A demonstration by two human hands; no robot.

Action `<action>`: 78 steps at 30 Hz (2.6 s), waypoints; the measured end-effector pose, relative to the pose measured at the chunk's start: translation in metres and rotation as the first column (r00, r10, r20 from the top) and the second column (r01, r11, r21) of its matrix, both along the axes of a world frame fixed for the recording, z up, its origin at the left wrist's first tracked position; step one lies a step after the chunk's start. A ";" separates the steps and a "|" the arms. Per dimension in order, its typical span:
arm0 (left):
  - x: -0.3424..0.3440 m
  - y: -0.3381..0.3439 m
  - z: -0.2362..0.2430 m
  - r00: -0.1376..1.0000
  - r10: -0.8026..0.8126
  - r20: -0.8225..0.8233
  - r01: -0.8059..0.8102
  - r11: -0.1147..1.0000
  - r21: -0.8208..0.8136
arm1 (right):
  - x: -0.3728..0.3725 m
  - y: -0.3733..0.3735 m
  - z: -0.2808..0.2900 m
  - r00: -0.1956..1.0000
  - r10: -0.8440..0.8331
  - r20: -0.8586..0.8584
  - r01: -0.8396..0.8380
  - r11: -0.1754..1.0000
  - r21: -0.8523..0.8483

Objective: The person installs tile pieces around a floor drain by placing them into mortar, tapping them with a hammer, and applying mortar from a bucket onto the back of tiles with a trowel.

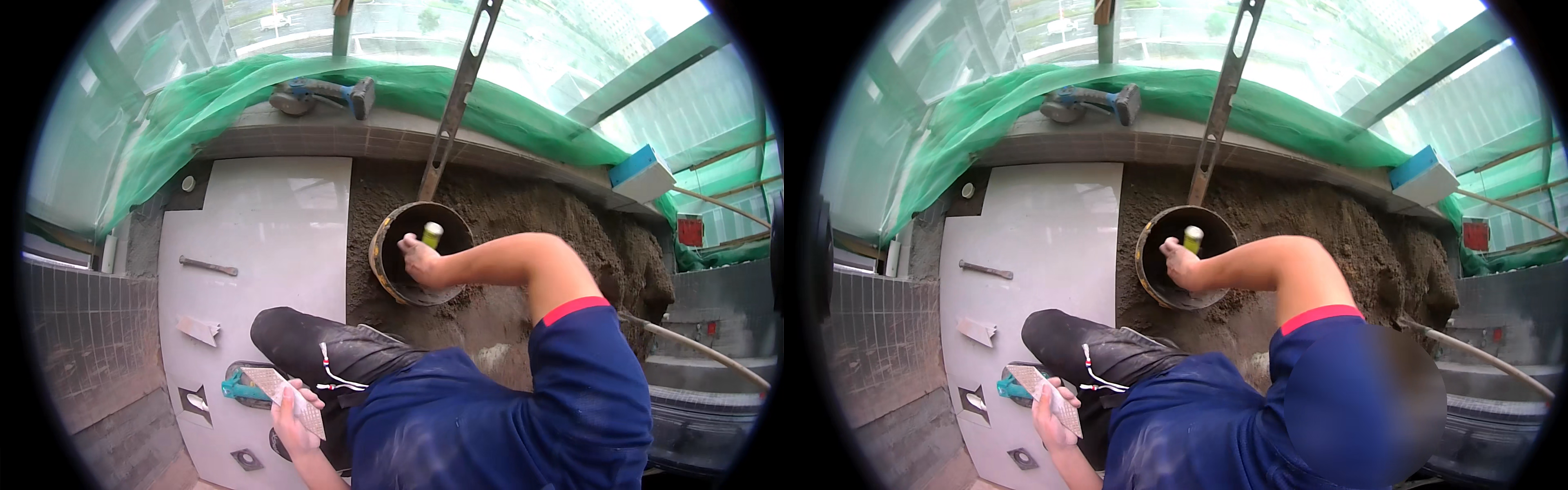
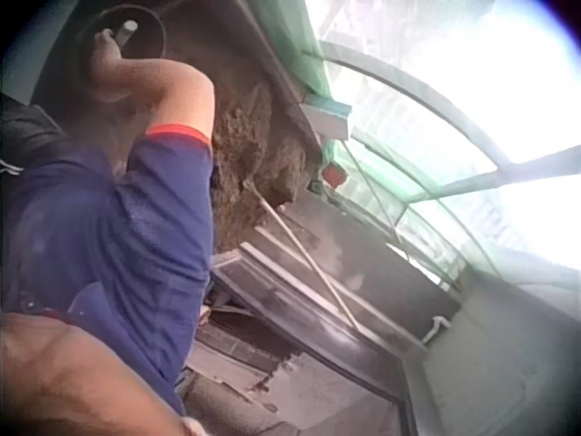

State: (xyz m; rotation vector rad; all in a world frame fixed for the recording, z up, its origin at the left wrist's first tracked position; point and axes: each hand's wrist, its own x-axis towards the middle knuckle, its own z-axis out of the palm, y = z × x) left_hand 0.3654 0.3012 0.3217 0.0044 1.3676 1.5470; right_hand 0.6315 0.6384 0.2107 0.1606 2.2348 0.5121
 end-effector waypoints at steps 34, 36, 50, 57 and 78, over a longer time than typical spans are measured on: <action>0.044 0.004 -0.010 0.989 -0.037 0.146 0.024 0.996 0.091 | 0.007 0.029 0.038 0.586 -0.801 -0.120 0.705 0.577 -0.413; 0.041 0.009 -0.009 0.997 -0.056 0.050 0.053 0.997 0.051 | 0.016 0.040 0.052 0.582 -0.796 -0.164 0.681 0.588 -0.437; 0.022 0.089 -0.004 0.974 -0.222 -0.048 0.227 0.944 0.239 | 0.124 0.050 0.122 0.176 -0.983 -0.041 0.615 0.143 -0.775; 0.025 0.139 -0.010 0.932 -0.363 0.017 0.344 0.897 0.277 | 0.152 -0.006 0.144 -0.124 -0.988 0.094 0.500 -0.144 -0.854; 0.018 0.152 0.043 0.993 -0.110 -0.036 0.116 0.932 0.343 | 0.036 -0.108 0.116 -0.019 -0.753 -0.657 0.030 0.657 -0.754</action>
